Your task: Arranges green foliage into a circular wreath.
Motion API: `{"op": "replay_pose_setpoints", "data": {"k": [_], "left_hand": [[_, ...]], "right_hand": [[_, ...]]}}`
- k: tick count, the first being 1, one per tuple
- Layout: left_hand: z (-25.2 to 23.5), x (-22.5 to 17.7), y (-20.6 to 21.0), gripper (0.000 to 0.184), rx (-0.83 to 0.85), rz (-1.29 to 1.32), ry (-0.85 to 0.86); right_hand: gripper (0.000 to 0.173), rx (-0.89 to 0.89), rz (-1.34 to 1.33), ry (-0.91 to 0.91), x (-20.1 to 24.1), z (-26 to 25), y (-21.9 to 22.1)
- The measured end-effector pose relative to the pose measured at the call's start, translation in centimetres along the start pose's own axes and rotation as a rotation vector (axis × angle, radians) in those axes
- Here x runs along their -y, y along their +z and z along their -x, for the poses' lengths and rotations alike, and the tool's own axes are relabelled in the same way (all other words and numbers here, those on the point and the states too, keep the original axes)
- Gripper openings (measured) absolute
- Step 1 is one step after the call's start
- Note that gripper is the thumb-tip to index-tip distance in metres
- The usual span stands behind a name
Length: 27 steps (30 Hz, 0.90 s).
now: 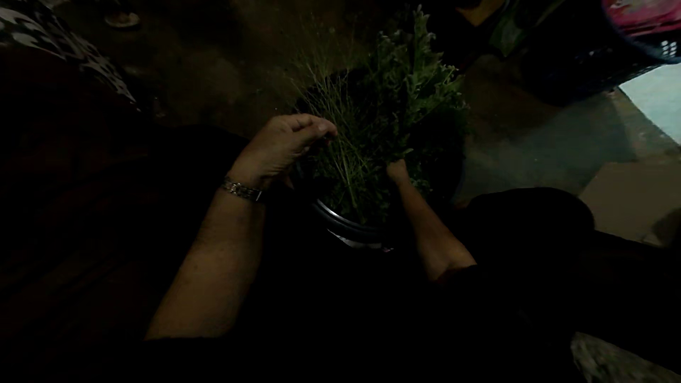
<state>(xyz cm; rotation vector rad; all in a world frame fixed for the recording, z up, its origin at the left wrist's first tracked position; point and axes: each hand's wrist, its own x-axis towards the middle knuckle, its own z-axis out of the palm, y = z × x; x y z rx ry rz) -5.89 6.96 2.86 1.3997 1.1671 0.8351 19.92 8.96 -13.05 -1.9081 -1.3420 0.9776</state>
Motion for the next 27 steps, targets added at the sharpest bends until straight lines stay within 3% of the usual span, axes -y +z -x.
{"op": "replay_pose_setpoints", "data": {"k": [2,4,12,16,19,22,27], "left_hand": [[0.2,0.0,-0.1,0.021,-0.001,-0.029,-0.006],[0.3,0.1,-0.2,0.021,-0.002,-0.038,0.007],[0.7,-0.4,-0.3,0.020,0.003,-0.051,0.017],[0.7,-0.2,-0.4,0.019,-0.003,-0.049,0.013],[0.7,-0.1,-0.4,0.019,-0.006,-0.076,0.027],[0.8,-0.3,-0.5,0.020,0.002,-0.124,0.034],[0.7,-0.3,-0.3,0.020,0.008,-0.151,0.015]], "right_hand": [[0.036,0.178,-0.037,0.304,4.0,-0.1,-2.4],[0.034,0.139,-0.095,0.373,5.5,0.2,-3.2],[0.032,0.024,-0.057,0.340,6.1,-0.3,-5.0],[0.034,-0.082,-0.046,0.162,4.5,-2.3,-5.3],[0.035,-0.037,-0.014,0.221,6.9,-2.3,-6.7],[0.037,-0.043,-0.037,0.101,7.3,-2.3,-6.9],[0.042,-0.030,0.068,0.017,4.2,-4.3,-4.8]]}}
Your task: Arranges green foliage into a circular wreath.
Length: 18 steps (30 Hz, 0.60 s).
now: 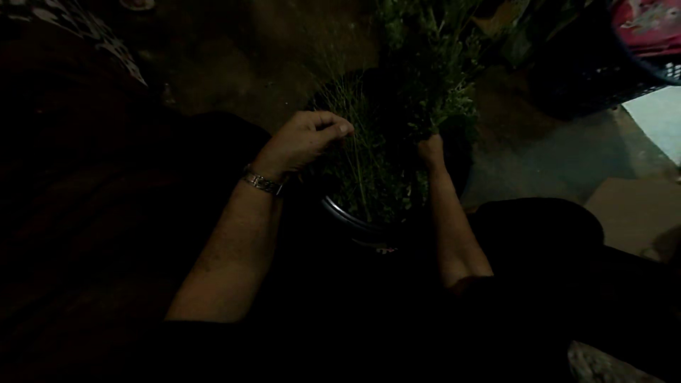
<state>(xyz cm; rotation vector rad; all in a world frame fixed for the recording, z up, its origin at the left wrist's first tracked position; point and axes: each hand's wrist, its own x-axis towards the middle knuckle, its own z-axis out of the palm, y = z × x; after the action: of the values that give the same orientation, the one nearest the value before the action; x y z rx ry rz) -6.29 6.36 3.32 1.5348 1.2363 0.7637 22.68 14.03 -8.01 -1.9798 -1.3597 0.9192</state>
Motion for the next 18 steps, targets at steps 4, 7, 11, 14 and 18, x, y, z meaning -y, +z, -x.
{"op": "replay_pose_setpoints", "data": {"k": [4,7,11,14,18], "left_hand": [[0.0,-0.3,0.0,0.021,0.000,-0.066,-0.026],[0.0,-0.2,0.0,0.023,0.009,-0.098,-0.029],[0.0,-0.3,0.1,0.020,0.026,-0.087,-0.014],[0.0,-0.2,0.1,0.020,0.029,-0.097,-0.020],[0.0,-0.2,0.1,0.020,0.035,-0.092,-0.023]], "right_hand": [[0.044,-0.019,-0.034,-0.045,-2.3,-0.6,1.5],[0.040,-0.054,-0.043,-0.101,-2.0,0.4,0.9],[0.036,0.043,-0.052,0.180,2.2,2.8,-1.8],[0.036,0.068,0.081,0.119,2.6,2.2,-2.6],[0.037,-0.005,0.116,-0.061,2.0,1.6,-3.3]]}}
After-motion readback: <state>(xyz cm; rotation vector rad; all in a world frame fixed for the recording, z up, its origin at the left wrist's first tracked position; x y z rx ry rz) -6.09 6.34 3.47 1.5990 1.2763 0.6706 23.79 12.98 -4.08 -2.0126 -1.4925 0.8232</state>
